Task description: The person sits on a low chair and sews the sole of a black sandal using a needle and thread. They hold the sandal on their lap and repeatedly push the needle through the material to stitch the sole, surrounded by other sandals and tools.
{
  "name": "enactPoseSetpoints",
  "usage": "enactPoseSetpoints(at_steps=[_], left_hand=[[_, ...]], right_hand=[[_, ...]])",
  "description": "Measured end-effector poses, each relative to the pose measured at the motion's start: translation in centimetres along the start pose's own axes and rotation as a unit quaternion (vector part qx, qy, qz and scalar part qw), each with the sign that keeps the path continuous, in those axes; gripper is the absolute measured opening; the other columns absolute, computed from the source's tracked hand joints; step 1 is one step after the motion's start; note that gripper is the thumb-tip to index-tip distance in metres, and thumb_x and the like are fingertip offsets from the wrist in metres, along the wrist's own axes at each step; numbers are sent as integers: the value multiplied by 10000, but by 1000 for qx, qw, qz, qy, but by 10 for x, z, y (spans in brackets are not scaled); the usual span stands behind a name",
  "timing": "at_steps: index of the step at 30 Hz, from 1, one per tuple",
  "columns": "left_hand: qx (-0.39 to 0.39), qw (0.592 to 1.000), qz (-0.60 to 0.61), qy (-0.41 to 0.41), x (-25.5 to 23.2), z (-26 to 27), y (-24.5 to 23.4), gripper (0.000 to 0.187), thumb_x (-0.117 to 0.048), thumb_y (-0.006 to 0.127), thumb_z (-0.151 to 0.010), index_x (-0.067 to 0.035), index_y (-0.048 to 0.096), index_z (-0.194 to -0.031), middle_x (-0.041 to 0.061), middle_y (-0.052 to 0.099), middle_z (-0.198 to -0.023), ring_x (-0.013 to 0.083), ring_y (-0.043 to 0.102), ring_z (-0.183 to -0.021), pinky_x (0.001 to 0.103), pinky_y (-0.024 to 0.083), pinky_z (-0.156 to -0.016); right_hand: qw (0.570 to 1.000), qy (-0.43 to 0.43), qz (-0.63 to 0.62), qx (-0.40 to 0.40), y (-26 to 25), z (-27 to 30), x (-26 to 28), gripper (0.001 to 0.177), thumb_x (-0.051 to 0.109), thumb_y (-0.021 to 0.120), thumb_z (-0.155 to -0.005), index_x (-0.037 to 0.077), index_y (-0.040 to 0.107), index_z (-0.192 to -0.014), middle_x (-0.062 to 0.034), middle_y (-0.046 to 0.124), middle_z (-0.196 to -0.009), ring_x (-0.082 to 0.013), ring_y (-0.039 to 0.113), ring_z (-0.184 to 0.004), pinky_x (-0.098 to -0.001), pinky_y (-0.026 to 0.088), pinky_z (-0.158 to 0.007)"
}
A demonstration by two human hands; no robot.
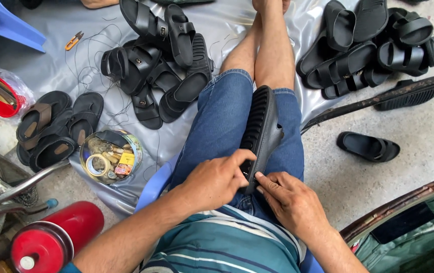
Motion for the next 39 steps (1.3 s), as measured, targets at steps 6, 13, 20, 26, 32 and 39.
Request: enactPoseSetpoints(at_steps=[6,13,20,26,32,39], left_hand=[[55,997,-58,5,1,-3,5,451,-32,498,-767,-245,614,-1147,61,551,-763,253,557,-521,360,488,-493],[60,995,-77,-18,5,-1,0,353,-172,505,-842,-296,618,-1153,28,496,-739,222,520,-536,336,456,-509],[-8,998,-23,64,-6,-3,6,321,-250,659,-750,-163,647,-1059,16,503,-984,151,591,-577,298,521,-573],[-44,997,55,43,-5,-2,11,90,-174,633,-781,-135,694,-835,-20,516,-796,103,501,-535,243,445,-509],[-72,989,128,33,2,7,11,64,-110,623,-768,-120,655,-823,-2,524,-874,96,500,-633,221,442,-586],[-132,978,-2,162,7,25,22,135,-52,658,-730,-113,633,-848,90,499,-1140,122,505,-516,279,471,-519]], right_hand=[[992,14,26,125,1,6,-13,428,136,602,-724,160,593,-1151,36,572,-819,-115,585,-601,-250,503,-477],[942,162,120,270,-45,18,-37,622,177,570,-698,454,482,-1247,83,608,-844,-154,610,-510,-312,504,-516],[964,171,20,205,-38,18,-34,527,166,539,-741,375,535,-1225,41,577,-766,-167,558,-528,-305,457,-497],[956,247,-89,132,-27,5,-27,497,234,684,-691,297,595,-1176,11,690,-640,-121,539,-421,-268,455,-435],[952,182,-234,75,-7,-4,-7,146,211,613,-782,93,686,-738,13,568,-477,-89,460,-389,-234,380,-388],[968,179,86,153,5,2,-8,183,366,582,-796,221,693,-809,38,576,-688,-178,581,-520,-299,492,-498]])
Point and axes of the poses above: each hand's wrist, its own z-axis away from the middle knuckle, its own y-axis out of the palm, x = y × z, the point moved 4 cm from there along -z, towards the middle knuckle
